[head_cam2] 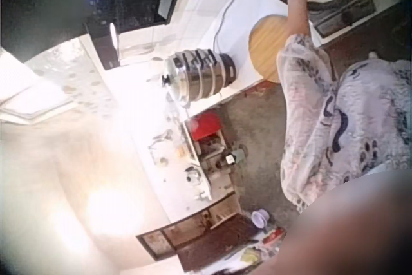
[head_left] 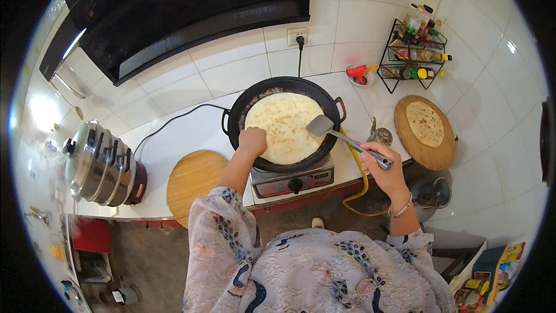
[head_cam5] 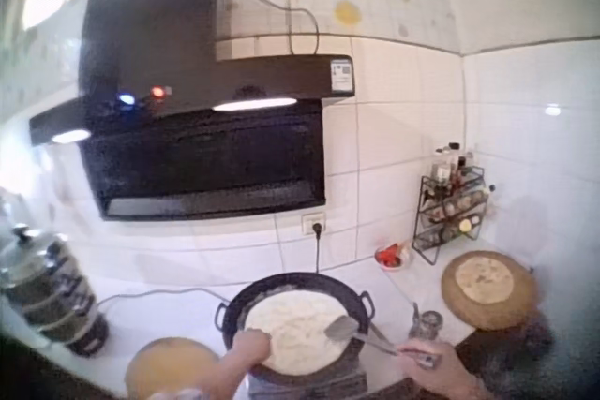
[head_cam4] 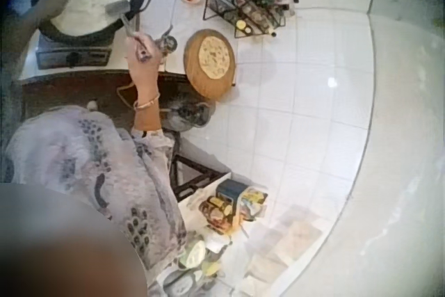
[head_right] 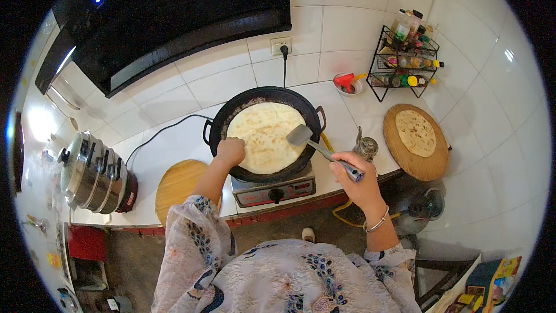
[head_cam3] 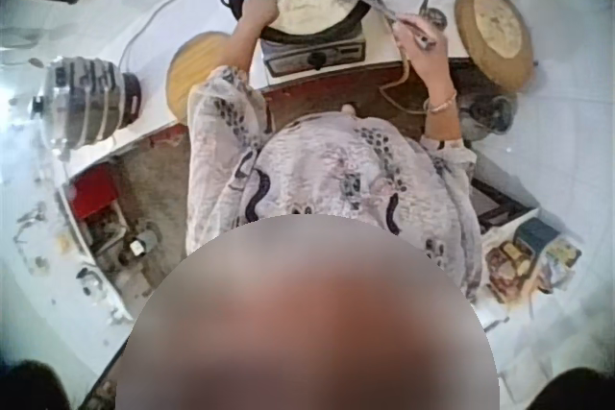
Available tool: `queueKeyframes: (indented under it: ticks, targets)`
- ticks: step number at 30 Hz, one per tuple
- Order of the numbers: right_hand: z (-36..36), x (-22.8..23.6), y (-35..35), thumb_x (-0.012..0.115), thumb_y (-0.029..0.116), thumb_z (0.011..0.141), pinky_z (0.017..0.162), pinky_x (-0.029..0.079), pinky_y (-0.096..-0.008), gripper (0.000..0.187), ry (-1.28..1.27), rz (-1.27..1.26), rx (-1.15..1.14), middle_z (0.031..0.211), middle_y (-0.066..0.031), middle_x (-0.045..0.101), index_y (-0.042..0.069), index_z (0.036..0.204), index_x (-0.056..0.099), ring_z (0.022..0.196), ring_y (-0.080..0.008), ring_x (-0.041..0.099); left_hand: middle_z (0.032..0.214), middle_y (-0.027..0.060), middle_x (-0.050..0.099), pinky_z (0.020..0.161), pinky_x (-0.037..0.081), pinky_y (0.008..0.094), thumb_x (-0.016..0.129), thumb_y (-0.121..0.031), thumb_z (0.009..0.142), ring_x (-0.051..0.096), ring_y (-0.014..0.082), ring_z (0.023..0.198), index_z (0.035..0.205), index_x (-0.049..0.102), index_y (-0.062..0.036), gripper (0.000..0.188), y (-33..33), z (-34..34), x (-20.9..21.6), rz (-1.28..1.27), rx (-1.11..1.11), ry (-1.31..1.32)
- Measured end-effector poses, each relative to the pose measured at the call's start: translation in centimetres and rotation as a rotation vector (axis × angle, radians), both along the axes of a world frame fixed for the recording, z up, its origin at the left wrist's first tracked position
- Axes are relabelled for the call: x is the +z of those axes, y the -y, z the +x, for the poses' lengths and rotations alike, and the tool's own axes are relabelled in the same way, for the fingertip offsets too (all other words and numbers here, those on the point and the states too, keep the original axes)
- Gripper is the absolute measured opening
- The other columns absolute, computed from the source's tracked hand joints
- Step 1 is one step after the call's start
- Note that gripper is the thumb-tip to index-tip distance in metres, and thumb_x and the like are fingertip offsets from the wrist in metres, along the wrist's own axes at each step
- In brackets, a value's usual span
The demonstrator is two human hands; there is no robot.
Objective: The person cooks a large flatbread on a portable electric stove in a kitchen. They use a metal spatula to press, lift, and flip the bread to ensure even cooking, while also adjusting the stove's heat control knob.
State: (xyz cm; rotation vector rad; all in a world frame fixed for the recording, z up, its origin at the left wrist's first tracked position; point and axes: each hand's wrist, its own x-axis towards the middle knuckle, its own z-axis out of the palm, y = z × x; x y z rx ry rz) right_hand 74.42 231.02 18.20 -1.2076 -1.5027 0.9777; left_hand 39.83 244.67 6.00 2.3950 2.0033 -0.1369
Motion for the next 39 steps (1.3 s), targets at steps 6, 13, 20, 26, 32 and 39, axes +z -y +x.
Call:
queueKeyframes:
  ticks: [6, 13, 20, 26, 32, 39]
  targets:
    - [-1.5, 1.7, 2.0, 0.064, 0.015, 0.088, 0.057, 0.046, -0.0203, 0.019, 0.011, -0.021, -0.069, 0.073, -0.0016, 0.061, -0.001, 0.097, 0.064, 0.064, -0.0055, 0.056, 0.098, 0.0128, 0.066, 0.080, 0.048, 0.0419, 0.053, -0.014, 0.078, 0.062, 0.0288, 0.095, 0.090, 0.069, -0.0063, 0.022, 0.4, -0.4, -0.1, -0.036, -0.010, -0.015]
    - [-2.7, -0.4, 0.8, 0.064, 0.013, 0.088, 0.058, 0.049, -0.0213, 0.019, 0.037, 0.066, -0.067, 0.076, -0.0025, 0.062, -0.001, 0.099, 0.063, 0.066, -0.0061, 0.059, 0.095, 0.0151, 0.067, 0.077, 0.049, 0.0434, 0.054, -0.018, 0.078, 0.063, 0.0321, 0.092, 0.089, 0.069, -0.0077, 0.021, 0.4, -0.7, -0.5, -0.053, 0.041, 0.044]
    - [-1.5, -2.5, 1.8, 0.063, 0.017, 0.089, 0.060, 0.050, -0.0212, 0.025, -0.062, -0.006, -0.039, 0.083, -0.0055, 0.065, -0.001, 0.107, 0.062, 0.068, -0.0080, 0.062, 0.080, 0.0165, 0.065, 0.067, 0.049, 0.0373, 0.057, -0.018, 0.086, 0.063, 0.0310, 0.076, 0.090, 0.065, -0.0015, 0.019, 5.3, -2.1, 3.3, 0.332, 0.111, 0.840]
    - [-1.1, -4.0, 2.4, 0.059, 0.017, 0.091, 0.059, 0.052, -0.0222, 0.026, -0.193, 0.035, -0.009, 0.083, -0.0121, 0.067, -0.002, 0.109, 0.061, 0.068, -0.0126, 0.065, 0.070, 0.0155, 0.060, 0.060, 0.045, 0.0332, 0.059, -0.018, 0.088, 0.058, 0.0238, 0.063, 0.085, 0.063, 0.0009, 0.020, 8.2, -0.4, 1.7, 0.238, 0.267, 1.109]
    - [-1.3, -4.9, 2.0, 0.058, 0.016, 0.092, 0.059, 0.053, -0.0234, 0.026, -0.248, -0.027, 0.013, 0.083, -0.0137, 0.068, -0.003, 0.109, 0.061, 0.068, -0.0138, 0.066, 0.065, 0.0114, 0.059, 0.057, 0.043, 0.0316, 0.056, -0.022, 0.092, 0.056, 0.0182, 0.060, 0.081, 0.062, 0.0023, 0.028, 9.9, 1.5, 2.5, 0.209, 0.330, 1.209]
    - [-1.0, -6.1, 1.5, 0.059, 0.016, 0.091, 0.061, 0.054, -0.0237, 0.027, -0.256, -0.016, 0.004, 0.085, -0.0133, 0.067, -0.003, 0.110, 0.060, 0.069, -0.0135, 0.065, 0.069, 0.0008, 0.059, 0.057, 0.041, 0.0220, 0.057, -0.021, 0.093, 0.051, 0.0061, 0.062, 0.087, 0.064, -0.0014, 0.021, 12.8, 2.9, 0.9, 0.167, 0.361, 1.471]
